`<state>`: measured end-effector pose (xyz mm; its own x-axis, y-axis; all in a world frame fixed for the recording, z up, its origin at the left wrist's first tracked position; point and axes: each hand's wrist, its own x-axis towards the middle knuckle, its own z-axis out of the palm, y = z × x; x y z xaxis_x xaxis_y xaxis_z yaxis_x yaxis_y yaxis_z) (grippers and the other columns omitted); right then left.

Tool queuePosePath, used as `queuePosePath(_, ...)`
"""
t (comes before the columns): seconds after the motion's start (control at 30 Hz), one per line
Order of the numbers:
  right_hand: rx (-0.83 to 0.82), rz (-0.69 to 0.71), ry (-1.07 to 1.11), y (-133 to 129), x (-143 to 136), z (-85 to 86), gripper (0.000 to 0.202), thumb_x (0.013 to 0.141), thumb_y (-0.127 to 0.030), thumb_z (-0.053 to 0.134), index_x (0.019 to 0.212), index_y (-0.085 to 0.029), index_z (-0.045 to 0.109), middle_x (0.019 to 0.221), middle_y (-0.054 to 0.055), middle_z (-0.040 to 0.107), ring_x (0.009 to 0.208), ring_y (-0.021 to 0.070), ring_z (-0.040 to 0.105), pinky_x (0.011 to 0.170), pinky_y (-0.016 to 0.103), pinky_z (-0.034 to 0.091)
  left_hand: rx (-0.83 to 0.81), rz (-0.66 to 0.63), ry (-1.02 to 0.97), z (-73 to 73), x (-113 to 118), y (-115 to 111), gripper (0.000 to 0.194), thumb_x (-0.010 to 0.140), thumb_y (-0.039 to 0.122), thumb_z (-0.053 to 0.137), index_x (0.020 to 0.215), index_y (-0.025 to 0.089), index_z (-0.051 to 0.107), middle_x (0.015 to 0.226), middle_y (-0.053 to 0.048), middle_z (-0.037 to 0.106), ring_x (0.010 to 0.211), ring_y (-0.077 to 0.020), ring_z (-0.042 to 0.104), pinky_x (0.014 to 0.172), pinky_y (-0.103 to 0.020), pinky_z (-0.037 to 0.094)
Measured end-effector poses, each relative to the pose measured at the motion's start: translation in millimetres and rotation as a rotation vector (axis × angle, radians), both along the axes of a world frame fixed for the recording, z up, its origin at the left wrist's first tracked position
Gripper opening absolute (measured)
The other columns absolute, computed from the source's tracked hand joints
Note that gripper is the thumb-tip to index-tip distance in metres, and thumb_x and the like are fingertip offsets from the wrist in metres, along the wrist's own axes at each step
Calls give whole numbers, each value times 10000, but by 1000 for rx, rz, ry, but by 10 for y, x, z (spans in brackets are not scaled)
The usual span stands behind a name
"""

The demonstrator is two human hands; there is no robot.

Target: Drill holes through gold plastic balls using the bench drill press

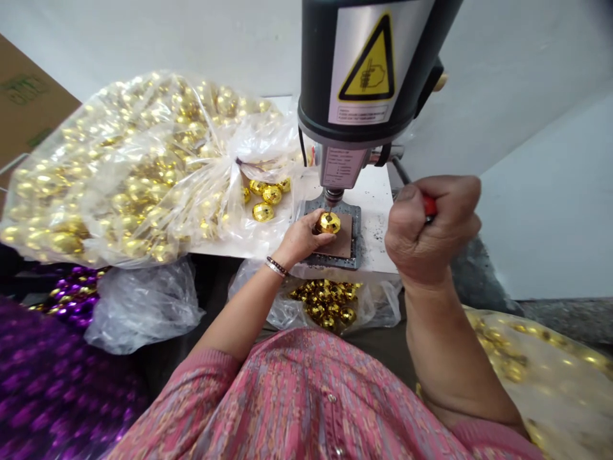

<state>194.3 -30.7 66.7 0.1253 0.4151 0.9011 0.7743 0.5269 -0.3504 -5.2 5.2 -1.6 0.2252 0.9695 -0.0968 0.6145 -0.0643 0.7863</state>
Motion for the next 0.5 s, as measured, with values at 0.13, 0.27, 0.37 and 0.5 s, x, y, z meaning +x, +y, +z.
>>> queuePosePath(0.13, 138, 29, -4, 57, -28, -93, 154, 1058, -320, 517, 978, -243, 623, 794, -14, 574, 702, 89, 497, 687, 274, 387, -9, 5, -46, -22, 5, 2, 680, 849, 221, 873, 1503, 158, 699, 1293, -98, 829, 1096, -236, 766, 1032, -325, 579)
queuePosePath(0.27, 230, 15, 24, 112, -80, -187, 133, 1052, -258, 503, 982, -231, 613, 814, -15, 578, 725, 81, 511, 723, 256, 411, -7, 9, -17, 1, 11, -8, 641, 856, 206, 871, 1475, 152, 717, 1256, -91, 834, 1095, -247, 761, 1013, -326, 566)
queuePosePath(0.37, 251, 45, 25, 143, -114, -310, 105, 1037, -244, 509, 977, -216, 591, 816, -17, 586, 739, 84, 547, 727, 252, 444, 2, 11, -11, 29, 7, -20, 625, 854, 204, 874, 1458, 159, 722, 1227, -74, 835, 1085, -241, 756, 989, -313, 556)
queuePosePath(0.5, 271, 75, 58, 149, -141, -377, 153, 1051, -312, 499, 955, -207, 555, 780, -32, 566, 701, 85, 587, 679, 250, 457, -8, 11, -44, 38, 4, -26, 589, 835, 204, 883, 1407, 176, 744, 1177, -49, 836, 1038, -229, 754, 935, -295, 554)
